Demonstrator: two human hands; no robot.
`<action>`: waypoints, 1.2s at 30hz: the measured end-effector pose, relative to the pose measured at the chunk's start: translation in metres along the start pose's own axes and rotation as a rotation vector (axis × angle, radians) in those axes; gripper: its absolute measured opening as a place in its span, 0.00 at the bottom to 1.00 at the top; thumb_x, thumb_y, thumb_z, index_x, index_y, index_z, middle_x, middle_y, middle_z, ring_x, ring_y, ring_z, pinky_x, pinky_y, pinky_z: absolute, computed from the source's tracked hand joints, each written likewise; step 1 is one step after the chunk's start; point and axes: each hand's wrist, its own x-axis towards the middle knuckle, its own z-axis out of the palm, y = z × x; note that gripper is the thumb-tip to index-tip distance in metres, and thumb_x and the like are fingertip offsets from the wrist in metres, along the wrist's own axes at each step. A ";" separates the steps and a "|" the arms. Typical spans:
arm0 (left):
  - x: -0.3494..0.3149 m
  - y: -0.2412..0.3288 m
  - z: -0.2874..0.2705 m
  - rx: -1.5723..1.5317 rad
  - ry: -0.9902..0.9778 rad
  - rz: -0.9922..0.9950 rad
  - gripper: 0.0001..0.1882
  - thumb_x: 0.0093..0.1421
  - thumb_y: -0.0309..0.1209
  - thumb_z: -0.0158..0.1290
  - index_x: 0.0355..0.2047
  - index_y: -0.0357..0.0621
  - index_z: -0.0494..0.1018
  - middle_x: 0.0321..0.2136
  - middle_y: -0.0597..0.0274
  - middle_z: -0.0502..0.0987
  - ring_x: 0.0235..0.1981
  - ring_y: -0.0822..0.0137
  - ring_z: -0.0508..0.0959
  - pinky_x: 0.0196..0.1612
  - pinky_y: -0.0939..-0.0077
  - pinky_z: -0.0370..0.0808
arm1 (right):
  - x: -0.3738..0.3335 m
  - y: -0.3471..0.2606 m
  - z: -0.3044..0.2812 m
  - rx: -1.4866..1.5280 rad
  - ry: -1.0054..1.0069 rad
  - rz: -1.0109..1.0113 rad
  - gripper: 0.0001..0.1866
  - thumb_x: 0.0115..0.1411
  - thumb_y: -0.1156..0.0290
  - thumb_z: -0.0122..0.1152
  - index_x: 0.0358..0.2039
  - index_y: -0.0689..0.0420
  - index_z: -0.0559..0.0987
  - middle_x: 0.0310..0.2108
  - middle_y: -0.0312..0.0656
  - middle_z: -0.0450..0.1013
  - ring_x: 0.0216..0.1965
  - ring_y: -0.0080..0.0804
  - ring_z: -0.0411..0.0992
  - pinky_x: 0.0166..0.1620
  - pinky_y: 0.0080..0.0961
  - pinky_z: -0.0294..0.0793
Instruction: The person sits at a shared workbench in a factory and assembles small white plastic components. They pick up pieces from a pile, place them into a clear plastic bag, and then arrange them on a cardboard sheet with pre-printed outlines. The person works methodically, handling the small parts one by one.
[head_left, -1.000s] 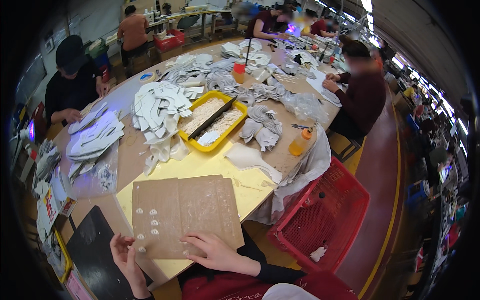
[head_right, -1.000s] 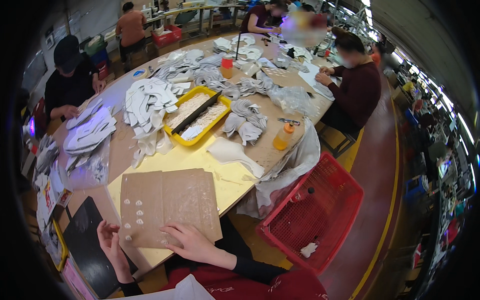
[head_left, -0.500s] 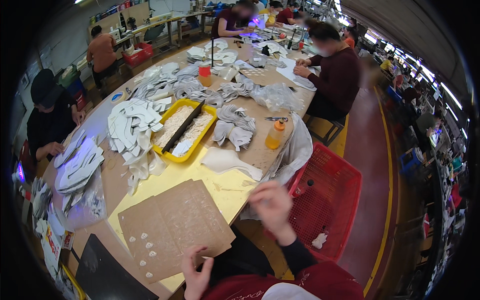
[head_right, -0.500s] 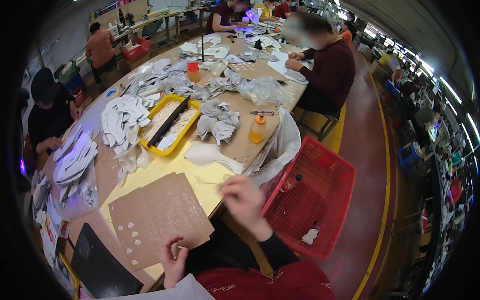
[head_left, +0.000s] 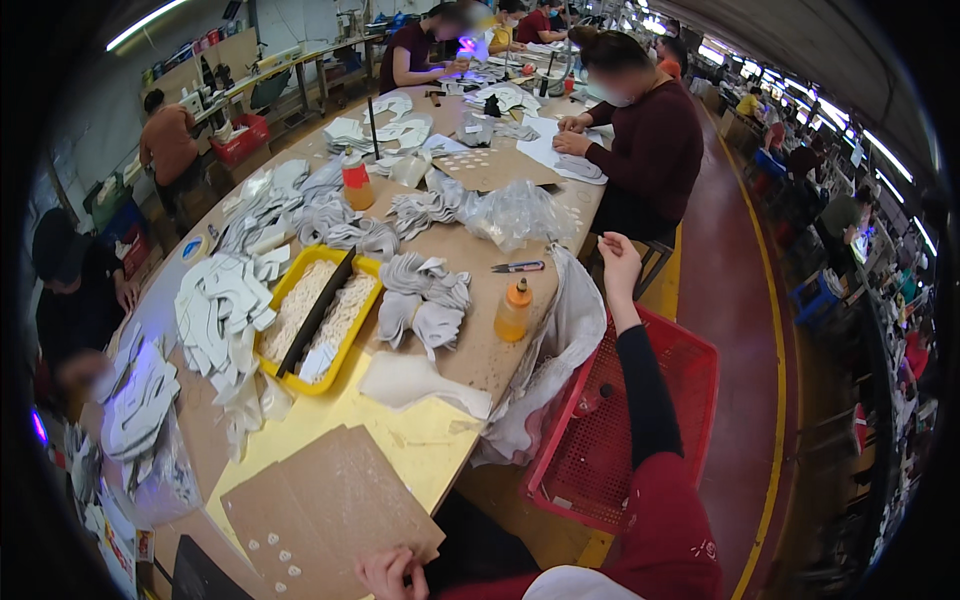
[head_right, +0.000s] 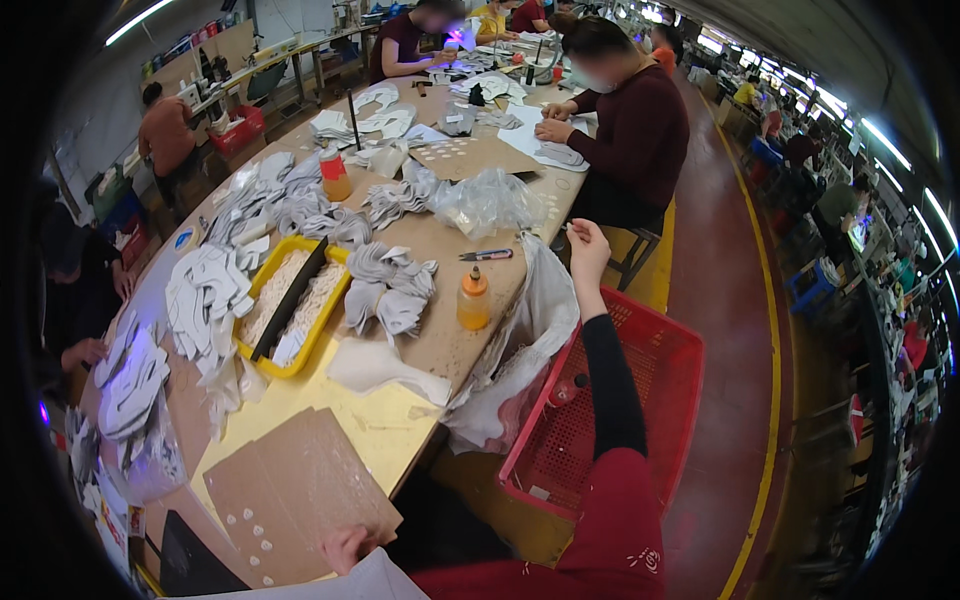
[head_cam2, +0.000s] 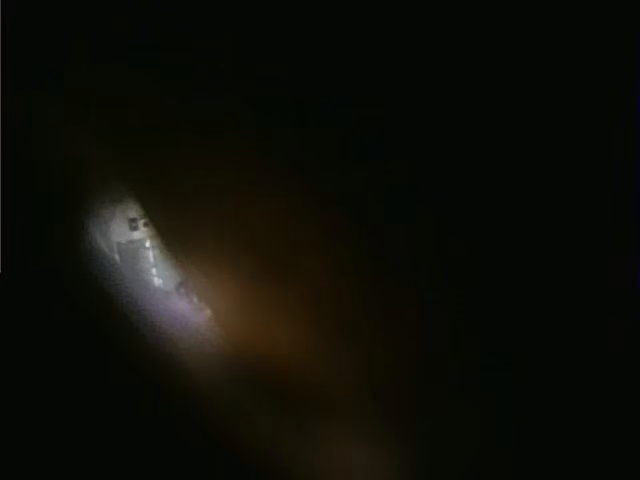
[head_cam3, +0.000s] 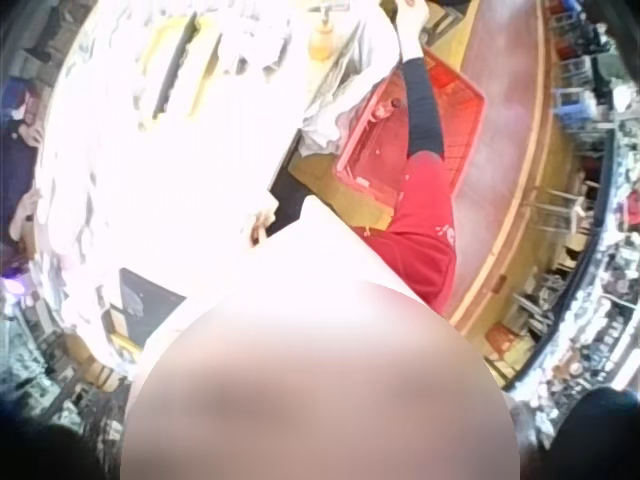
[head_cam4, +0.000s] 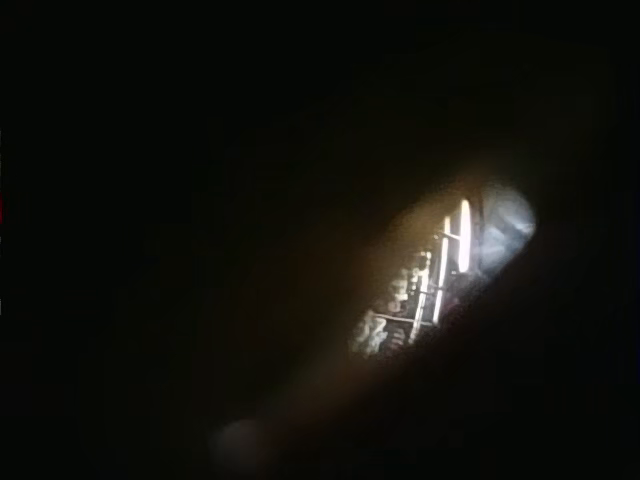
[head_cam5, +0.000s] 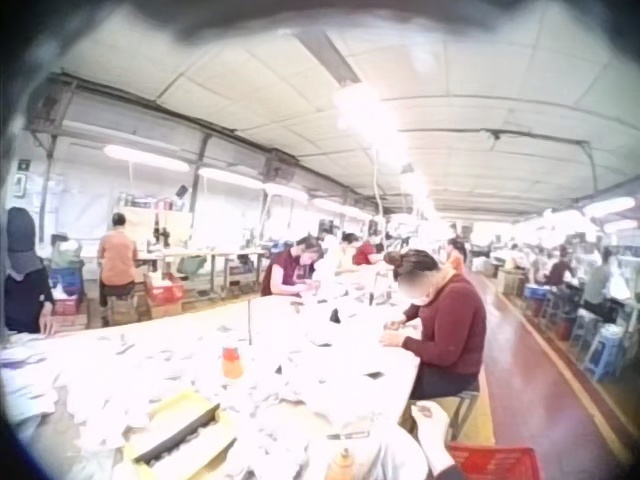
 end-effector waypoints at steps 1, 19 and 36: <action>-0.003 0.000 -0.001 0.074 -0.043 0.025 0.21 0.47 0.30 0.66 0.43 0.49 0.75 0.36 0.65 0.79 0.39 0.62 0.78 0.50 0.58 0.65 | 0.011 0.015 0.009 -0.047 -0.034 -0.016 0.09 0.58 0.80 0.66 0.41 0.64 0.82 0.34 0.41 0.81 0.36 0.25 0.79 0.43 0.23 0.78; -0.011 -0.009 0.002 0.156 -0.097 0.061 0.21 0.48 0.29 0.66 0.43 0.49 0.74 0.37 0.63 0.79 0.39 0.61 0.78 0.49 0.58 0.66 | 0.045 0.097 0.058 -0.805 -0.232 -0.173 0.11 0.58 0.65 0.61 0.36 0.54 0.86 0.50 0.40 0.74 0.56 0.43 0.67 0.59 0.46 0.64; -0.016 -0.011 0.002 0.175 -0.092 0.060 0.21 0.48 0.28 0.66 0.43 0.49 0.73 0.37 0.62 0.78 0.39 0.61 0.77 0.49 0.58 0.67 | 0.059 0.050 0.100 -0.151 -0.326 0.165 0.21 0.66 0.58 0.58 0.55 0.54 0.80 0.53 0.51 0.77 0.56 0.43 0.74 0.57 0.34 0.71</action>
